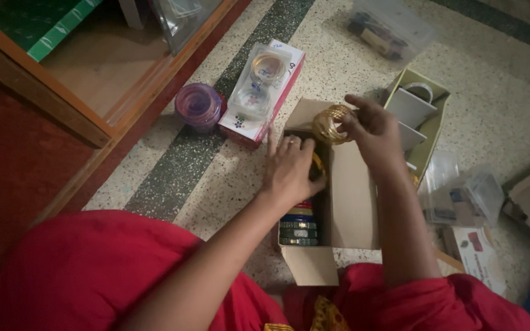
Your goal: The person sits on the floor and organizes bangles by picking them up from various boxes and placing them into other boxes. They handle multiple bangles, open and close boxes, and arrange the items into compartments.
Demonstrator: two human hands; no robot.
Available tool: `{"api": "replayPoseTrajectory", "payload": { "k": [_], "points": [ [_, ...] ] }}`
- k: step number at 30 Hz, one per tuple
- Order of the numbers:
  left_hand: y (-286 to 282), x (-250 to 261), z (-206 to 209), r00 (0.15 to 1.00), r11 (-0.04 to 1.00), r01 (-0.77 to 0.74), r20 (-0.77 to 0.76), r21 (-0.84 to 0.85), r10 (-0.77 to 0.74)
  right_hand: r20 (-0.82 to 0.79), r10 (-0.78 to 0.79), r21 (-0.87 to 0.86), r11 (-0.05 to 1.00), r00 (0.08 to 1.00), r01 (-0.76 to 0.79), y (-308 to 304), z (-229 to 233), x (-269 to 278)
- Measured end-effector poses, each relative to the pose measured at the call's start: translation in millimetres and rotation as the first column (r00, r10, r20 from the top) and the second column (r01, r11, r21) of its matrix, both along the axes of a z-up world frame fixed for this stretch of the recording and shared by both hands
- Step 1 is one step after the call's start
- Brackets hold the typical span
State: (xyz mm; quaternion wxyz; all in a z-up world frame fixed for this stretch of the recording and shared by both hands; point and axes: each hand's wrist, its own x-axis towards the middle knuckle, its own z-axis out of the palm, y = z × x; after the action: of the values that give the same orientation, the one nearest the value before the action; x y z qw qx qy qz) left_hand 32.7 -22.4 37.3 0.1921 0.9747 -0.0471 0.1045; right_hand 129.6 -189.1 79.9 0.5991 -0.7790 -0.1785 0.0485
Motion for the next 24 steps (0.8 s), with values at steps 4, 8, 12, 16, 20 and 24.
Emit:
{"api": "replayPoseTrajectory", "payload": {
  "k": [4,8,12,16,20,24],
  "points": [
    [-1.6,-4.0,4.4,0.999,0.977,-0.038,0.036,0.211,0.031,-0.012,0.003,-0.023,1.000,1.000,-0.003,8.0,-5.4,-3.3],
    [-2.1,-4.7,7.5,0.993,0.937,0.017,-0.112,0.349,0.023,-0.026,0.026,0.004,1.000,0.999,-0.026,14.6,-8.9,-5.5],
    [-2.5,-5.0,4.1,0.989,0.946,0.030,-0.148,0.323,0.019,-0.022,0.024,-0.029,0.999,0.999,-0.025,14.6,-8.6,-5.8],
    [3.7,1.4,-7.3,0.999,0.973,0.045,-0.022,0.225,-0.041,-0.007,0.020,-0.014,1.000,1.000,-0.021,11.0,-6.0,-4.4],
    [12.5,12.4,-21.4,0.994,0.964,0.106,-0.024,0.243,-0.103,-0.017,0.032,-0.001,0.999,0.999,-0.032,9.9,-4.9,-2.7],
    [7.6,19.6,-33.9,0.996,0.924,0.086,-0.056,0.373,-0.070,-0.031,0.017,-0.001,1.000,0.999,-0.017,11.3,-3.7,-2.9]
  ]
}}
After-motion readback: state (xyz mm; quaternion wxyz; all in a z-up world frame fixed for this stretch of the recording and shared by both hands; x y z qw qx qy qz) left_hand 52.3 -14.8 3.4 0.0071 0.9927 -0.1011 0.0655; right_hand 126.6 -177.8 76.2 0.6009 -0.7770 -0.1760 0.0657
